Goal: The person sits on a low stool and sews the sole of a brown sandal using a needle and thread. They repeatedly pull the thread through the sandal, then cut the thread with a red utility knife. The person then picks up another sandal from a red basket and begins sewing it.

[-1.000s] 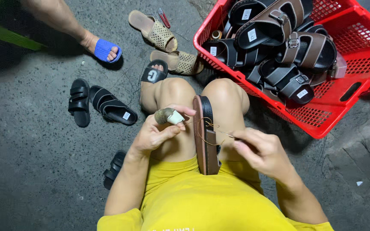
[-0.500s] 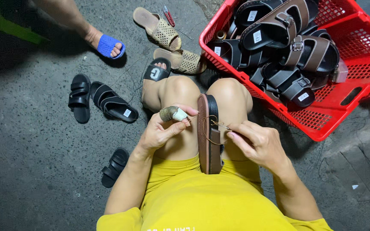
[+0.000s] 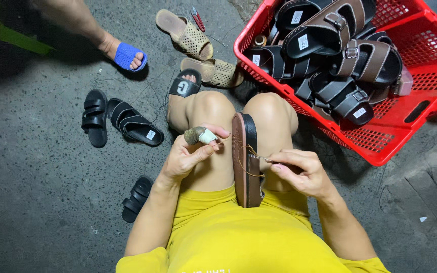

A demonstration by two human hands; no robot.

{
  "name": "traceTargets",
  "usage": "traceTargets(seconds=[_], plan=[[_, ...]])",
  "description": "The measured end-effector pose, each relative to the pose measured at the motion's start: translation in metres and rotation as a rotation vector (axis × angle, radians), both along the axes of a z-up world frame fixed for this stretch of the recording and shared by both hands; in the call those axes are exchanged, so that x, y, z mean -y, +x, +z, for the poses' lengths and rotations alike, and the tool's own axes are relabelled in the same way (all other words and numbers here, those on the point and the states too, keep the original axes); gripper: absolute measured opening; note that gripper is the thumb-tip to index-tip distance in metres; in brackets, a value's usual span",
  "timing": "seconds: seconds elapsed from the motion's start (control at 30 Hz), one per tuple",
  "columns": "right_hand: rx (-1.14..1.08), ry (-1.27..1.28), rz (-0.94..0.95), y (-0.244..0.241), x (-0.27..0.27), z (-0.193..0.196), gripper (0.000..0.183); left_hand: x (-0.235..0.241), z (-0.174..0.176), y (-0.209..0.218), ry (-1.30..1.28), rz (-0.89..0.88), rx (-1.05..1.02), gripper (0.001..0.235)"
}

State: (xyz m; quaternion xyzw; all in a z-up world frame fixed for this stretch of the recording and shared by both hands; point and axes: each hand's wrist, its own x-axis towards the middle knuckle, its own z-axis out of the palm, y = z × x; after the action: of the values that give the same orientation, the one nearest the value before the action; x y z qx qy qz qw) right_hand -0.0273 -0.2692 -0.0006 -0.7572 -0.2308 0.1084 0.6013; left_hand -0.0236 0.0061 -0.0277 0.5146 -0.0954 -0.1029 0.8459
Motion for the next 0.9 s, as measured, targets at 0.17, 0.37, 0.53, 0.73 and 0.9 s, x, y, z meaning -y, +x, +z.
traceTargets(seconds=[0.17, 0.37, 0.53, 0.73, 0.9], plan=[[0.007, -0.119, -0.041, 0.000, -0.005, 0.016, 0.013, 0.000, -0.002, -0.002, -0.047, 0.011, -0.027, 0.019], [0.053, -0.271, -0.088, -0.001, -0.007, 0.025, 0.013, 0.000, -0.009, -0.003, -0.069, 0.017, -0.015, 0.018], [0.051, -0.261, -0.111, -0.011, 0.003, 0.008, 0.013, -0.001, -0.011, -0.005, -0.092, 0.022, -0.022, 0.018], [-1.093, 1.471, -0.228, -0.005, 0.113, -0.005, 0.057, -0.001, 0.006, -0.008, -0.288, -0.054, -0.164, 0.010], [-0.178, 0.383, -0.748, 0.021, 0.037, 0.058, 0.022, 0.017, 0.000, 0.002, -0.562, -0.059, -0.193, 0.011]])
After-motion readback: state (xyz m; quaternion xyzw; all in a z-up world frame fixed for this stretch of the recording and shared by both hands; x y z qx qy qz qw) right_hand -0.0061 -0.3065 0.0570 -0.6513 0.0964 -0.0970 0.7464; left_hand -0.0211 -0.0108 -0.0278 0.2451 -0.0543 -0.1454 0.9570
